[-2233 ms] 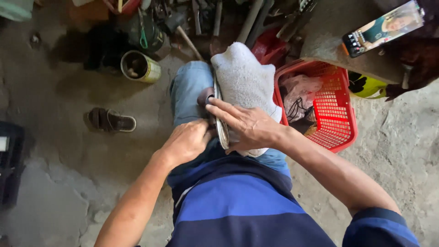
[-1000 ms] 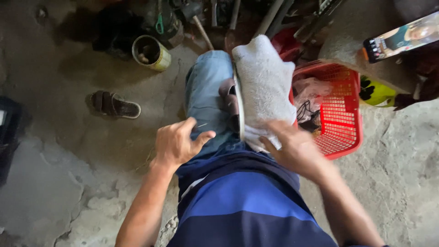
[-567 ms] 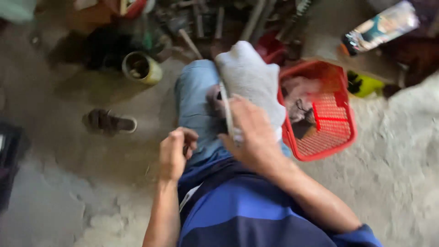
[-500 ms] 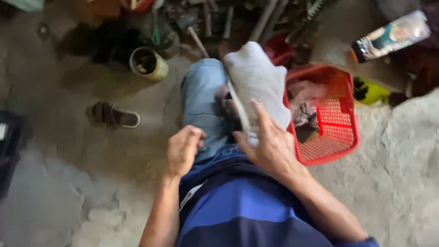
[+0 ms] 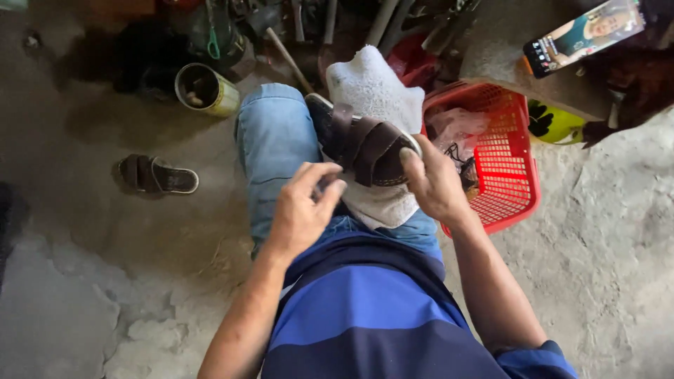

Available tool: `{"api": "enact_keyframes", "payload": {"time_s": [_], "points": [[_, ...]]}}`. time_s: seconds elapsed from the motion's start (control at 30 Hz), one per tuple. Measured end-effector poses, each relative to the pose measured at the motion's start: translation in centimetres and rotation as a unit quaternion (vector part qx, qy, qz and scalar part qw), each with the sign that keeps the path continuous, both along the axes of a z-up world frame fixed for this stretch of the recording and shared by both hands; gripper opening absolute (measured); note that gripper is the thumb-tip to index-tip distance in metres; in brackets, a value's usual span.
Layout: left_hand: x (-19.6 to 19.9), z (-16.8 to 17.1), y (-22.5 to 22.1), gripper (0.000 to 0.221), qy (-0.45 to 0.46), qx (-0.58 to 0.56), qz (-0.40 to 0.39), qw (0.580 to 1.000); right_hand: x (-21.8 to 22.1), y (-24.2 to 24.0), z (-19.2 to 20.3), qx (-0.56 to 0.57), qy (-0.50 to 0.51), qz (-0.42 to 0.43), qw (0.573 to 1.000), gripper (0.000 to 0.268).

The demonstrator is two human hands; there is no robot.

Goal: Repairing a brown leather sandal by hand-sewing the strap using a cobbler's hook and thread.

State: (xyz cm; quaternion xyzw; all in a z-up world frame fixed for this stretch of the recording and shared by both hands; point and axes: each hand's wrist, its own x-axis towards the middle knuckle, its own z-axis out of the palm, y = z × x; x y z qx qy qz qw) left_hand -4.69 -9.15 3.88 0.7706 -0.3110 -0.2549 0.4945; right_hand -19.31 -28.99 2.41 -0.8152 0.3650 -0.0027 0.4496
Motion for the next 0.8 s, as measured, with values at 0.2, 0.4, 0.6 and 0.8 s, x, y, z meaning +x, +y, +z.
{"api": "enact_keyframes", "payload": {"time_s": [0.2, 0.4, 0.6, 0.8], "points": [[-2.1, -1.5, -1.4, 0.024, -0.078, 0.028, -0.040, 0.996, -1.8, -0.1, -1.9, 0.117, -0.049, 0.003, 0.992, 0.036], [-2.2, -1.9, -2.0, 0.007, -0.157, 0.031, -0.011, 0.987, -2.3, 1.9, -2.8, -0.007, -0.012, 0.027, 1.000, 0.032], [0.5, -1.7, -1.6, 0.014, 0.152, 0.037, 0.024, 0.987, 2.1, 1.6, -1.4, -0.142, 0.026, 0.119, 0.982, 0.033], [2.4, -1.4, -0.6, 0.013, 0.212, 0.040, 0.064, 0.974, 3.2, 4.3, 8.0, -0.279, -0.302, 0.077, 0.909, 0.042]]}}
